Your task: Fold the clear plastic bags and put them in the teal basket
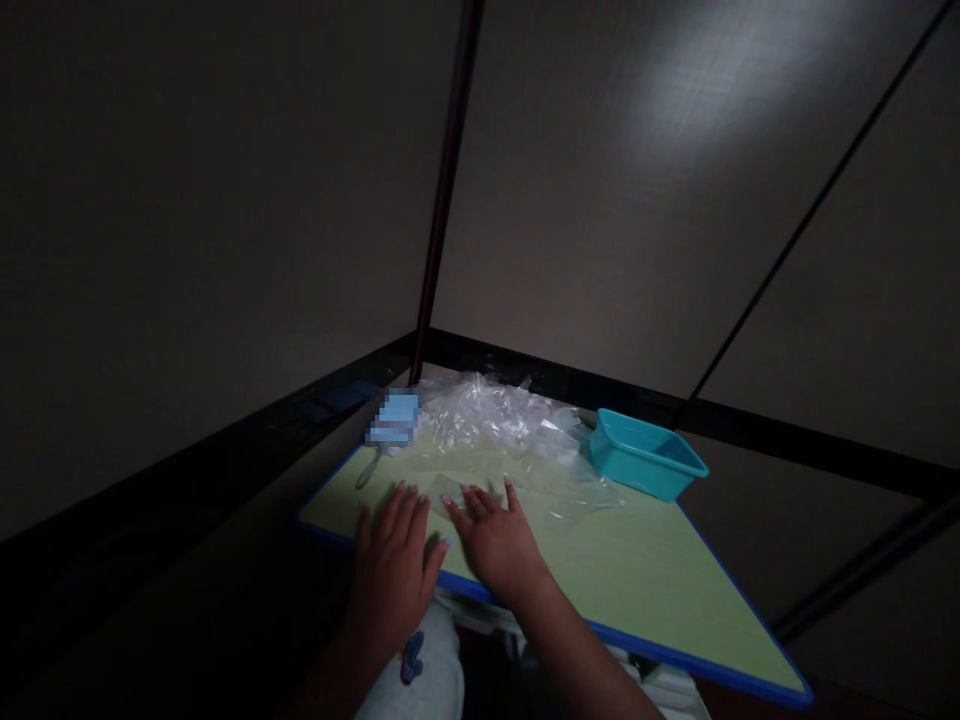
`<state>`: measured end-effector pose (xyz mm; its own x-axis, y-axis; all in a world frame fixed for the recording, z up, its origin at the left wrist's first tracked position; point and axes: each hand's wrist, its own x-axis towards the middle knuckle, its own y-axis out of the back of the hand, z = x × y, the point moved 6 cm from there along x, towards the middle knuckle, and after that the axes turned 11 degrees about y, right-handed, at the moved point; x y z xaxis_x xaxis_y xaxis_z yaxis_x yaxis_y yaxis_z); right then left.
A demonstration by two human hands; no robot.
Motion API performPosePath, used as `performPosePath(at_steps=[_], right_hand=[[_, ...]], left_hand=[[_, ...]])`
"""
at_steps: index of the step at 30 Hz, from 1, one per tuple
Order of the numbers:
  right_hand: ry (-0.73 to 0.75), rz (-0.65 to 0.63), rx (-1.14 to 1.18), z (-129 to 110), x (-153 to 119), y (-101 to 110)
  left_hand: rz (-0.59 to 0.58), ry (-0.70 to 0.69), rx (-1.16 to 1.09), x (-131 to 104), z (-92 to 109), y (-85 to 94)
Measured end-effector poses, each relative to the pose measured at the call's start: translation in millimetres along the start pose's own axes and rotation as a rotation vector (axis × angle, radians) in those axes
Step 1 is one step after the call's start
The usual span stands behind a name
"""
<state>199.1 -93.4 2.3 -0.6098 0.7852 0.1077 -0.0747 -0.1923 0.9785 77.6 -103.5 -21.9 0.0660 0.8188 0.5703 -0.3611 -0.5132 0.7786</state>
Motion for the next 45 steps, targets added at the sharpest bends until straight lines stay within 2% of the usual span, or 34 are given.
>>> performPosePath(at_steps=[3, 8, 11, 16, 21, 30, 36, 39, 43, 45], right_hand=[[0.001, -0.023, 0.011, 0.6, 0.3, -1.0], [0.03, -0.016, 0.041, -0.6, 2.9, 1.3], [0.051, 0.025, 0.067, -1.8, 4.4, 3.9], [0.036, 0.042, 0.104, 0.7, 3.9, 0.7], [-0.015, 0.043, 0.143, 6.6, -1.9, -3.2], [-0.03, 0.128, 0.216, 13.8, -11.5, 1.8], [-0.14, 0.203, 0.27, 17.9, -36.8, 5.3], [-0.216, 0.338, 0.421, 34.1, -51.0, 6.0], [-0.322, 0.615, 0.835, 77.6, -54.9, 0.9], [-0.295, 0.597, 1.123, 93.5, -43.5, -9.4]], left_hand=[[-0.068, -0.098, -0.052, 6.9, 7.9, -2.4], [-0.28, -0.273, -0.123, 30.1, 29.8, -5.4], [-0.377, -0.283, -0.13, 42.0, 34.8, -13.9], [-0.5, -0.248, -0.129, 46.3, 28.5, -36.5], [-0.496, -0.251, -0.129, 45.1, 24.9, -44.5], [-0.491, -0.284, -0.097, 45.2, 25.6, -50.1], [-0.493, -0.293, -0.084, 43.9, 27.9, -47.5], [-0.479, -0.304, -0.076, 43.7, 28.0, -47.3], [-0.481, -0.315, -0.059, 43.7, 27.2, -49.7], [-0.49, -0.313, -0.051, 44.2, 26.8, -50.5]])
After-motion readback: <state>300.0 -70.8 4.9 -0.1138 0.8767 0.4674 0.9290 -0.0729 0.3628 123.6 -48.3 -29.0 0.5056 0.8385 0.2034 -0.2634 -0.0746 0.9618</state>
